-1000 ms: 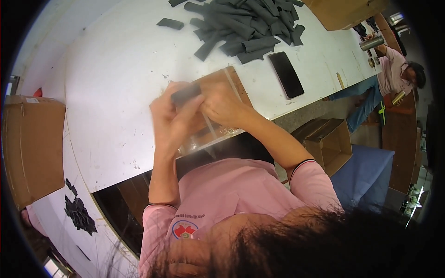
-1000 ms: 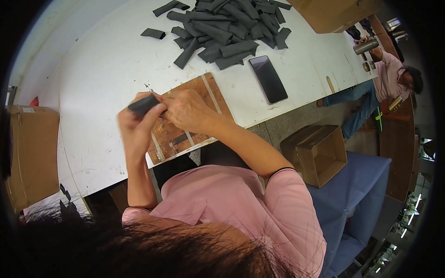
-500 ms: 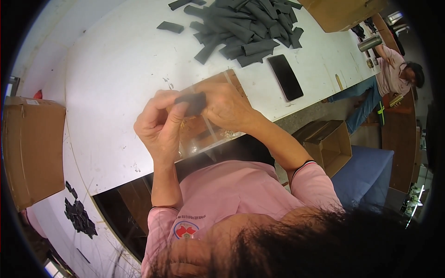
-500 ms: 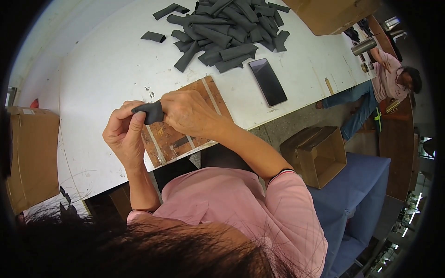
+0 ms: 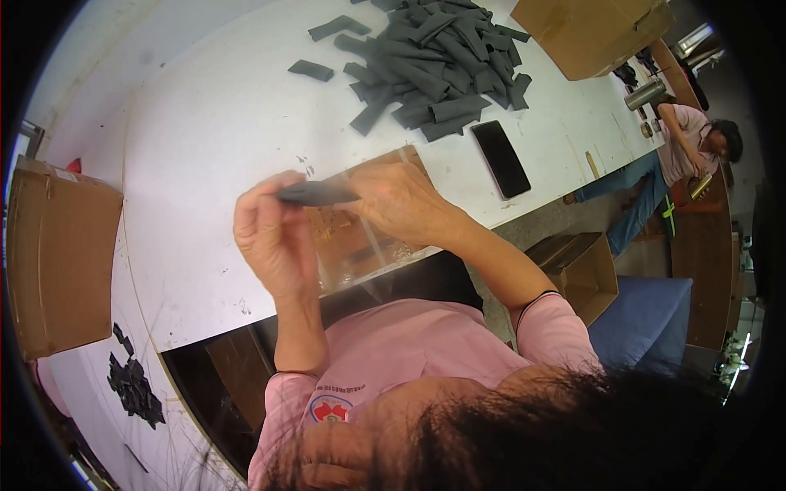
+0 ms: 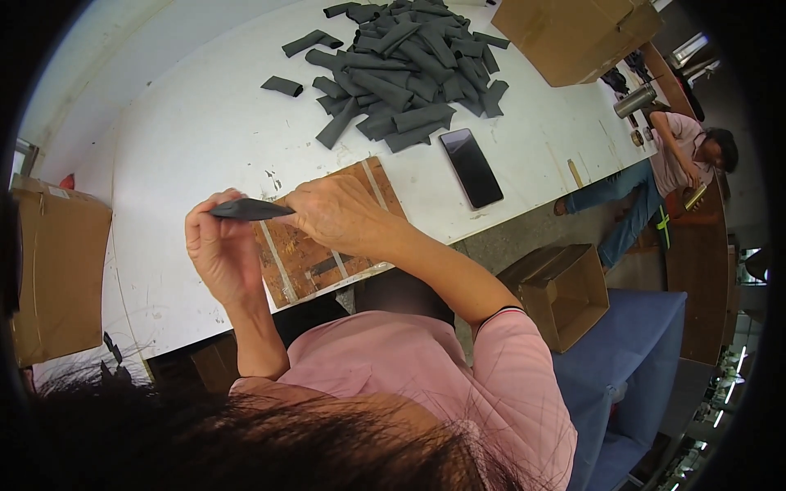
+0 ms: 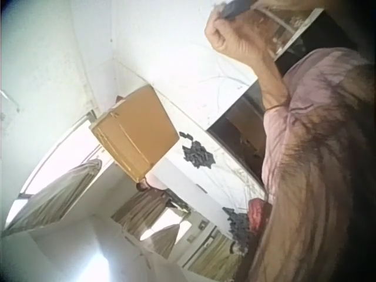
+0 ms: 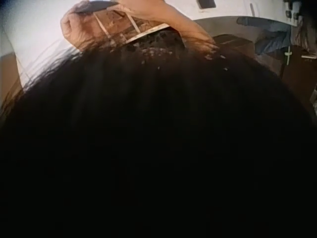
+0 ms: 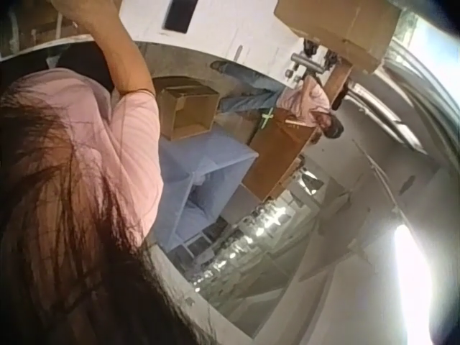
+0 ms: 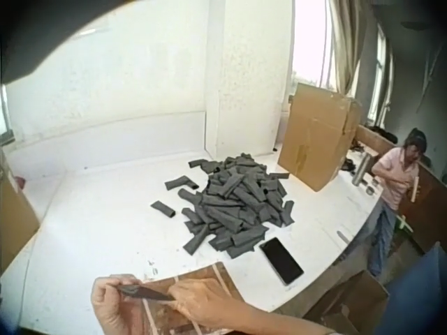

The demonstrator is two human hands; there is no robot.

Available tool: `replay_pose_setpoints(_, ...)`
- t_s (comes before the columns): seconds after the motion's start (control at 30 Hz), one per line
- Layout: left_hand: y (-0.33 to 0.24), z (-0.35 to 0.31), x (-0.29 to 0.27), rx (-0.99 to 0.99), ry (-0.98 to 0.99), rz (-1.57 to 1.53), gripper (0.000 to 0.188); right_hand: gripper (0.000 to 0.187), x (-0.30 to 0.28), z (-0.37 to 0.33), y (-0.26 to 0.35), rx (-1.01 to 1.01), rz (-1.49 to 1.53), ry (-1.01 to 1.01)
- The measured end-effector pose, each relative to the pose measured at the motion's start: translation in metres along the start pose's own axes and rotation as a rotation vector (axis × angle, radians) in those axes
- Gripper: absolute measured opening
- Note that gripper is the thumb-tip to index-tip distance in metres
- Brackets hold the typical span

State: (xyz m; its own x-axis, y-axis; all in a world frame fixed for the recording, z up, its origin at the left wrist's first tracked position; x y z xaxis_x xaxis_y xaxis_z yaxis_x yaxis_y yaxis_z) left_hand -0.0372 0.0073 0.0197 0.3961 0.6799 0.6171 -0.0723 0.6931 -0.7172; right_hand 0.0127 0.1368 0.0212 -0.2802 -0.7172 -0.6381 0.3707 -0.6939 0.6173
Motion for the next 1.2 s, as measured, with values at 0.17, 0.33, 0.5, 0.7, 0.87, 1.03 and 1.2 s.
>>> replay_pose_setpoints(0.17, 0.023, -0.006, -0.021, -0.214, -0.02, -0.169, 0.011, 0.027, 0.023, -0.003, -0.014, 0.183, -0.02, 0.18)
replay_pose_setpoints(0.33, 0.005, -0.002, -0.01, -0.067, -0.016, -0.028, 0.01, 0.028, 0.015, -0.002, -0.007, 0.108, -0.036, 0.168)
replay_pose_setpoints(0.5, 0.013, 0.001, -0.018, -0.183, -0.032, 0.214, 0.01, 0.027, 0.022, -0.001, -0.012, 0.078, -0.085, 0.223)
replay_pose_setpoints(0.7, 0.018, -0.013, -0.03, -0.244, -0.074, 0.376, 0.011, 0.044, -0.056, 0.063, -0.026, 0.374, 0.442, 0.021)
replay_pose_setpoints(0.87, 0.038, -0.03, -0.123, -0.204, -0.191, 0.992, 0.009, 0.042, -0.043, 0.044, -0.151, 0.575, 0.04, -0.233)
replay_pose_setpoints(1.03, 0.019, -0.059, -0.202, 0.019, -0.416, 1.546, 0.008, 0.034, 0.015, -0.034, -0.153, 0.479, -0.16, -0.222)
replay_pose_setpoints(1.2, 0.014, -0.056, -0.193, 0.134, -0.475, 1.64, 0.008, 0.015, 0.037, -0.05, -0.13, 0.24, -0.48, -0.175)
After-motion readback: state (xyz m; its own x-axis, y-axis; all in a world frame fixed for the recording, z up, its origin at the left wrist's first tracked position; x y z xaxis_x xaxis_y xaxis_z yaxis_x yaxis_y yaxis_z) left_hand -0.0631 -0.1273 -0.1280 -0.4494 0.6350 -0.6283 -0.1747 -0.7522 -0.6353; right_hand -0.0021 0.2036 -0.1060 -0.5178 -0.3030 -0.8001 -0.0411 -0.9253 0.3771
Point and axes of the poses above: each hand's wrist, its own z-axis towards the middle knuckle, its own x-axis out of the palm, y = z × x, the point moved 4 cm from there along z, towards the middle knuckle, and after that the axes turned 5 degrees about z, right-handed, at the moved point
